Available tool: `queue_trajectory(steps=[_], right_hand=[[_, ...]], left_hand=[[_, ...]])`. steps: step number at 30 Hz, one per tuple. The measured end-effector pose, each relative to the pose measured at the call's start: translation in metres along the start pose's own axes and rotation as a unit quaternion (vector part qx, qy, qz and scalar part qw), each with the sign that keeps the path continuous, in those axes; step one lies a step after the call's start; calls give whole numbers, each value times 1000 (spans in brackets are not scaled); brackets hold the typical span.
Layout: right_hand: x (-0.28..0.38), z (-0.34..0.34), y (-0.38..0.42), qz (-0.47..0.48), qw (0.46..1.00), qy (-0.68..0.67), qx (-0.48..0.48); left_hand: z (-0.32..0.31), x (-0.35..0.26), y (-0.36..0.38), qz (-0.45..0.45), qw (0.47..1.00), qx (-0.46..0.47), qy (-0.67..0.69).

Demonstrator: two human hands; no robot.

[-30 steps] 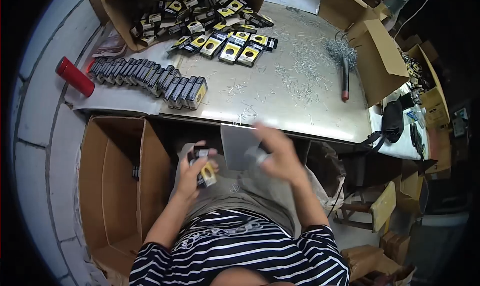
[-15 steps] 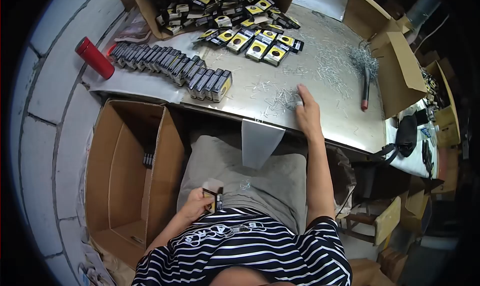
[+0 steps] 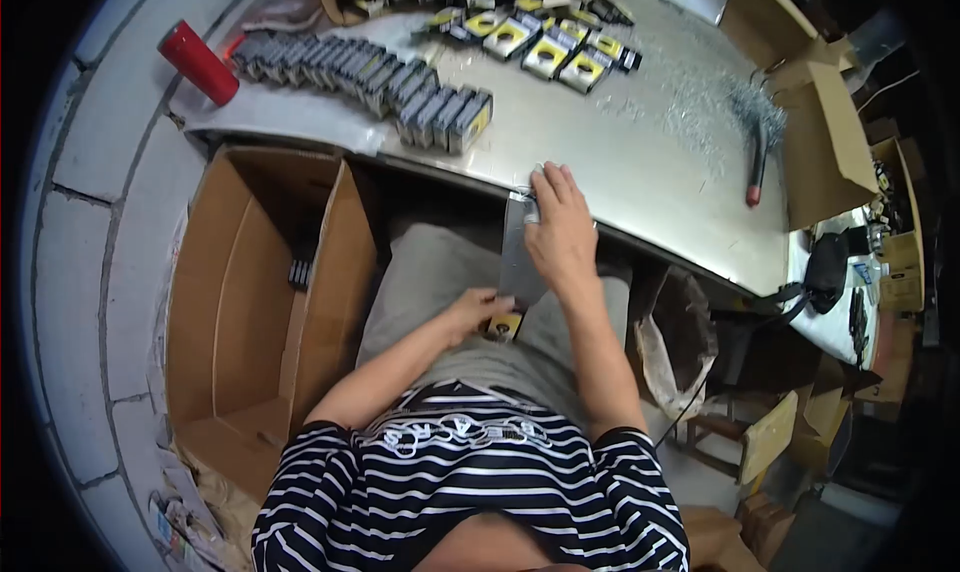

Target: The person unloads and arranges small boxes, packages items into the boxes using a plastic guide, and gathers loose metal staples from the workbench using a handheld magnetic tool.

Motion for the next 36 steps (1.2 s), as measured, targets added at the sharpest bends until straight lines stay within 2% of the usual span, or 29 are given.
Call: queue_trajectory(steps=[1,2,3,5,7,10,12,13,15,17,19,21,22,23,25,27,29,30,31,32,33,35,36], right_hand=[[2,5,13,-5,1000,-18,17],[9,19,26,-4,998,-57,10],[5,18,40,-10,998,-59,18],[2,29,62,12,991,-133,-2],[2,30,82,13,990,-138,-13],[-19,-13,107,-29,977,-210,26],[-15,-51,118,-26,970,-231,66],[-6,-69,121,-29,965,-223,132],[5,-94,128,-50,933,-206,290],[2,-69,122,-67,943,-215,243],[-12,-39,120,-81,966,-207,131],[-23,-8,117,-82,970,-218,71],[-36,-11,118,-123,956,-256,74],[-36,-12,120,-127,955,-257,71],[-33,-27,122,-134,944,-250,170],[-23,-30,121,-115,943,-257,177],[-3,-36,118,-61,938,-272,204],[5,-30,114,-80,919,-310,228],[8,-23,110,-77,919,-312,227],[9,-21,107,-89,882,-401,232],[6,-20,105,-100,837,-485,233],[-28,-3,88,-50,956,-267,106],[-35,11,82,-44,988,-144,44]], left_hand=[[-1,6,5,34,997,-1,74],[-4,10,3,6,991,32,127],[-5,16,3,14,990,31,134],[-5,5,1,-46,993,31,102],[-4,7,-3,-51,995,20,88],[-2,0,-1,-99,989,-6,108],[-6,0,1,-123,985,31,115],[-1,10,0,-117,986,32,112],[-5,29,0,-62,993,92,31],[-9,36,11,-43,994,95,-23],[-11,23,29,-59,996,53,46],[-3,17,29,-81,995,58,14],[2,15,30,-78,995,58,-2],[-1,10,32,-90,994,42,38],[-18,-11,41,-105,993,35,34],[-28,-24,45,-119,992,26,31],[-32,-48,52,-186,973,-13,-139],[-34,-54,56,-185,973,-15,-139],[-38,-70,64,-229,959,-18,-166],[-43,-88,74,-273,942,-19,-193],[-48,-100,79,-272,942,-18,-197],[-63,-139,108,-395,880,-69,-254],[-60,-141,112,-386,877,-77,-275]])
Point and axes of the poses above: each hand's wrist, its own y-axis away from the middle knuckle, its own z-axis out of the back of the hand, x = y × z, the point moved 9 cm from there along -y, towards the middle knuckle, and after that the axes turned 12 degrees about x, right-handed, at the moved point
